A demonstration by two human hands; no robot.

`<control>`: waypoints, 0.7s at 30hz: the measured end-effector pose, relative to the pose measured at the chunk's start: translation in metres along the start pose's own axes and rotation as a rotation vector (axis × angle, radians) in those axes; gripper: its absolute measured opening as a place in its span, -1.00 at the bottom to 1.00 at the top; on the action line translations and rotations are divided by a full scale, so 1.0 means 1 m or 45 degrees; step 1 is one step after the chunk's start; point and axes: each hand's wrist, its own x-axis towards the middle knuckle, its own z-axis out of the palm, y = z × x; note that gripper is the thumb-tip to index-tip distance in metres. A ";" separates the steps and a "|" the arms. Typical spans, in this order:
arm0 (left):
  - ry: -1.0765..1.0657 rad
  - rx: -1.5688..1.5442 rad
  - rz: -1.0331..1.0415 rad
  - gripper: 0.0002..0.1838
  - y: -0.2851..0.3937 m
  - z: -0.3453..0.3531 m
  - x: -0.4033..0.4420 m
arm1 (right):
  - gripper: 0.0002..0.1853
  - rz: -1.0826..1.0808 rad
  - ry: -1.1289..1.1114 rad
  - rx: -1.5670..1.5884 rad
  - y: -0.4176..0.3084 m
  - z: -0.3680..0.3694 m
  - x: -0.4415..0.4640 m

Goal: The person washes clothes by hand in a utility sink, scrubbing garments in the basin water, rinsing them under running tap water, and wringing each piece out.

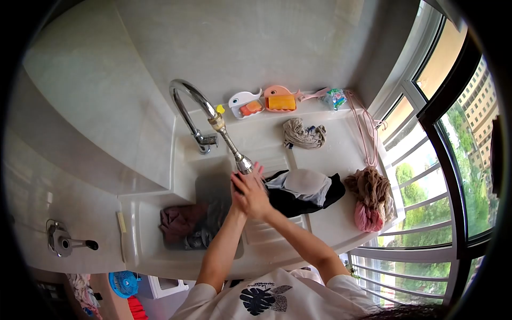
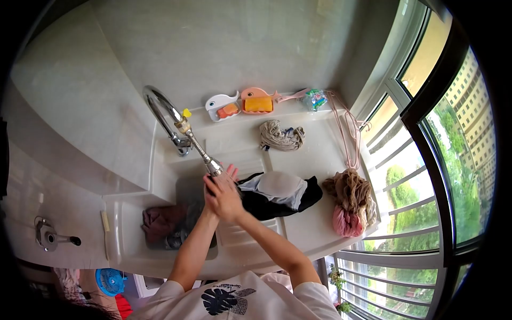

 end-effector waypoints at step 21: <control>0.240 -0.036 -0.087 -0.61 0.043 -0.035 -0.002 | -0.65 -0.097 0.120 0.229 0.034 -0.046 0.010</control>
